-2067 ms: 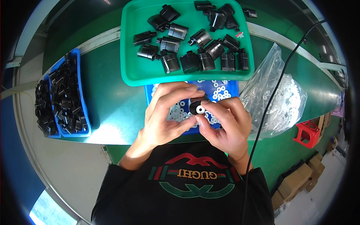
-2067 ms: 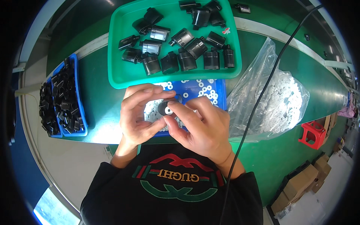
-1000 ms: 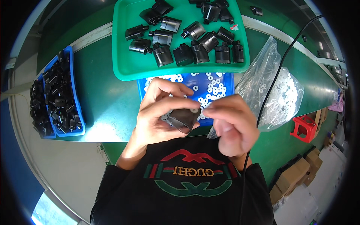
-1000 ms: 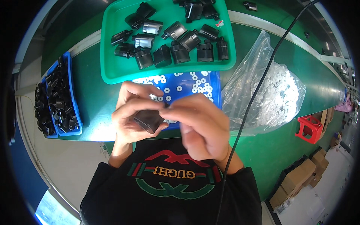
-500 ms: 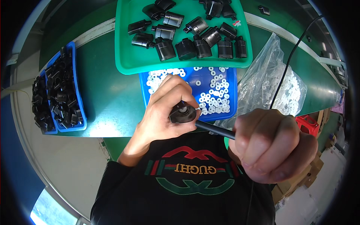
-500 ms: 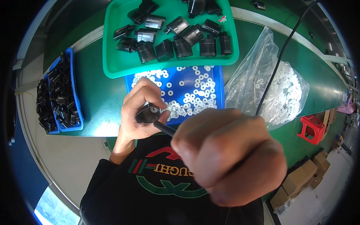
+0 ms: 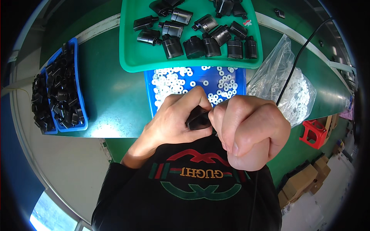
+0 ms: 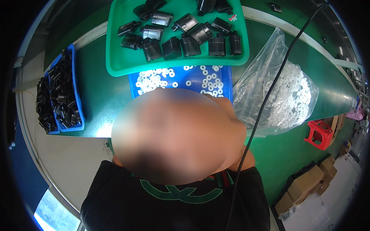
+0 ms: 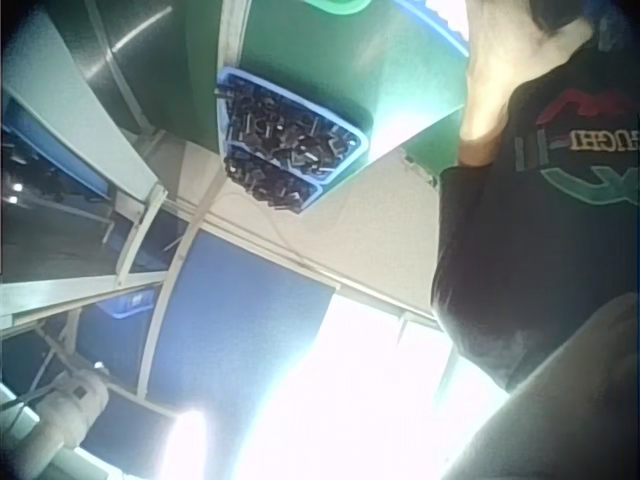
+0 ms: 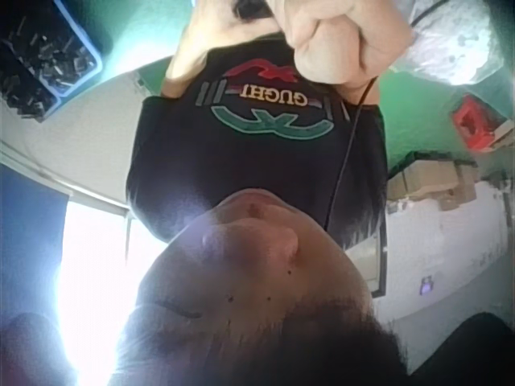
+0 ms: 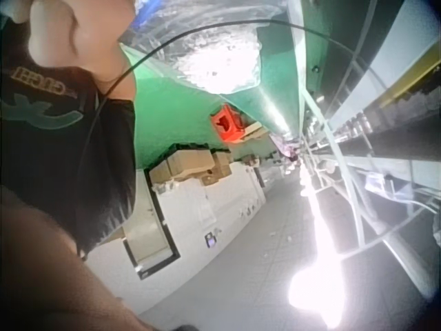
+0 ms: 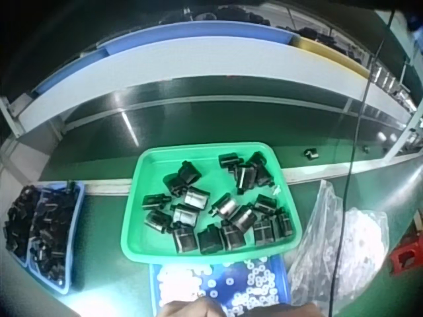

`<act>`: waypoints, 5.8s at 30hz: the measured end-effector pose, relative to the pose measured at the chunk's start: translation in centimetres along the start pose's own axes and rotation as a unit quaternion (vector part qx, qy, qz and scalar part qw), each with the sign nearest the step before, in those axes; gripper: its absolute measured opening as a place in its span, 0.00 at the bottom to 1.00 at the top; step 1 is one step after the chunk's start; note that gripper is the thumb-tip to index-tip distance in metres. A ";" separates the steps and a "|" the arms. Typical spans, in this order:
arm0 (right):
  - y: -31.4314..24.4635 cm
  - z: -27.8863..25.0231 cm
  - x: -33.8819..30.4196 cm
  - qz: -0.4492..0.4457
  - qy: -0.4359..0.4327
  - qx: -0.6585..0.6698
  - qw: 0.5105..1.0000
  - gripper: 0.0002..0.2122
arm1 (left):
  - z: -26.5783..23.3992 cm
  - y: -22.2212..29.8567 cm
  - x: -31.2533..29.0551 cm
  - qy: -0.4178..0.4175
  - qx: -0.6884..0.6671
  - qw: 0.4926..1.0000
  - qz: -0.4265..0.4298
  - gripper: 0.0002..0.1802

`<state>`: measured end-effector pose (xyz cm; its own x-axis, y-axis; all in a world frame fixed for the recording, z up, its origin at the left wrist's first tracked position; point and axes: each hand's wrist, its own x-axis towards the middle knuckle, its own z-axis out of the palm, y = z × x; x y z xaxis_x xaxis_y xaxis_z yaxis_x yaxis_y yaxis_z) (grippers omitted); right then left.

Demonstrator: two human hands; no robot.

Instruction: The person repeatedly picks up black cylindrical components and small white washers from trays on a green workbench. They insert the washers into the components by hand and place the assembled units into a blue tray.

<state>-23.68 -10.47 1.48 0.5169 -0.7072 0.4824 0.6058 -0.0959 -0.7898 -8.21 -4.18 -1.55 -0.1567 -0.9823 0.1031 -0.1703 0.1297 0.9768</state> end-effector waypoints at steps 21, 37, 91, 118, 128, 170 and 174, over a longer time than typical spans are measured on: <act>-0.2 0.5 0.6 0.006 -0.019 0.010 1.000 0.07 | 0.1 0.3 0.1 -0.024 0.025 0.998 0.046 0.23; 2.9 1.0 0.5 -0.019 -0.043 -0.131 0.990 0.08 | -2.0 -1.1 0.5 -0.073 0.007 0.996 -0.043 0.17; 4.0 -6.3 -7.0 0.037 -0.118 -0.736 0.666 0.17 | -22.1 -8.5 13.6 0.229 0.433 0.872 -0.031 0.26; 4.0 -6.4 -6.9 0.047 -0.041 -0.648 0.759 0.10 | -7.9 0.2 2.3 0.061 0.131 0.989 -0.013 0.23; 1.7 -4.6 -5.1 0.004 -0.021 -0.528 0.849 0.15 | -2.6 -4.5 -0.7 0.030 -0.402 0.914 0.036 0.21; 0.7 -1.5 -4.0 0.024 -0.032 -0.422 0.906 0.22 | -3.7 -3.0 -1.6 0.137 -0.138 0.975 0.103 0.09; 0.8 -1.6 -4.1 0.021 -0.033 -0.424 0.905 0.21 | -3.2 -3.2 -1.8 0.100 -0.146 0.982 0.069 0.14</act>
<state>-26.29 -8.80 -1.77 0.5810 -0.6818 0.4445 -0.0826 -0.5927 -0.8012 -4.26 -3.25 -4.23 0.0410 -0.9689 0.2440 0.1293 0.2473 0.9603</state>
